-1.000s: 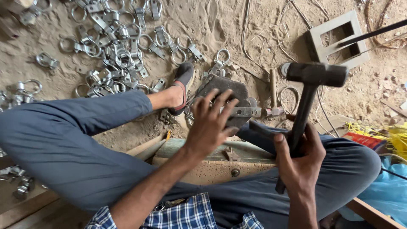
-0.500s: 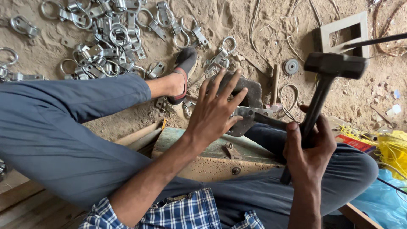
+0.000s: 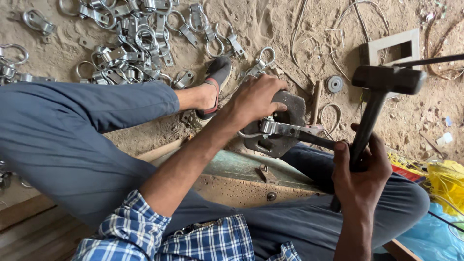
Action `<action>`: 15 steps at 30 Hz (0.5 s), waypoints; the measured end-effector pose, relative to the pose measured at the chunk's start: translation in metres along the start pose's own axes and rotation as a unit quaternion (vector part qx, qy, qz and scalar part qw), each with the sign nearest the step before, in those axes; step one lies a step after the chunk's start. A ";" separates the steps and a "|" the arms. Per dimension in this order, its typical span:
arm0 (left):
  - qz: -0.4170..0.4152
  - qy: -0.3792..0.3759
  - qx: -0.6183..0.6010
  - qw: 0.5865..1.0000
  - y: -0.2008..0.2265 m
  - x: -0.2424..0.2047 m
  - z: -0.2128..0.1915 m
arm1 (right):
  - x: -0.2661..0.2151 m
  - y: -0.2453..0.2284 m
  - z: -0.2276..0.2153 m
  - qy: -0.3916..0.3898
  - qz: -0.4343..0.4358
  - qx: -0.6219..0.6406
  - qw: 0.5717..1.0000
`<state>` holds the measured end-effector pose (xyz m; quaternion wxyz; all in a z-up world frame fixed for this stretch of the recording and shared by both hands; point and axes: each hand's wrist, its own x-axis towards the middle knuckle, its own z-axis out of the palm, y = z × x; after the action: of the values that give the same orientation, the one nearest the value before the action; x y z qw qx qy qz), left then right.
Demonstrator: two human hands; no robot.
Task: The person sits on the ground and repeatedly hammers metal parts placed on an anvil. They pick up individual metal pieces, position them on the anvil, and strike them with a hammer before discarding them to the side.
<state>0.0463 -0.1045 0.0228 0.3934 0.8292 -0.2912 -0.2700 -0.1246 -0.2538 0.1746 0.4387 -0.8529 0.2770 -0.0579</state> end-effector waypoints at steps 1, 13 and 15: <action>0.021 0.016 0.000 1.000 -0.001 0.000 0.004 | -0.001 0.001 -0.001 -0.004 -0.013 -0.011 1.000; -0.015 -0.134 0.008 0.991 -0.057 0.031 -0.003 | 0.003 0.006 0.002 -0.016 -0.081 -0.056 0.995; -0.039 -0.227 0.079 0.970 -0.057 0.048 -0.009 | 0.002 0.007 0.003 -0.015 -0.080 -0.047 0.996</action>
<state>0.1011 -0.1038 -0.0286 0.2392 0.7854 -0.3611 -0.4422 -0.1247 -0.2563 0.1674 0.3959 -0.8929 0.2038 -0.0668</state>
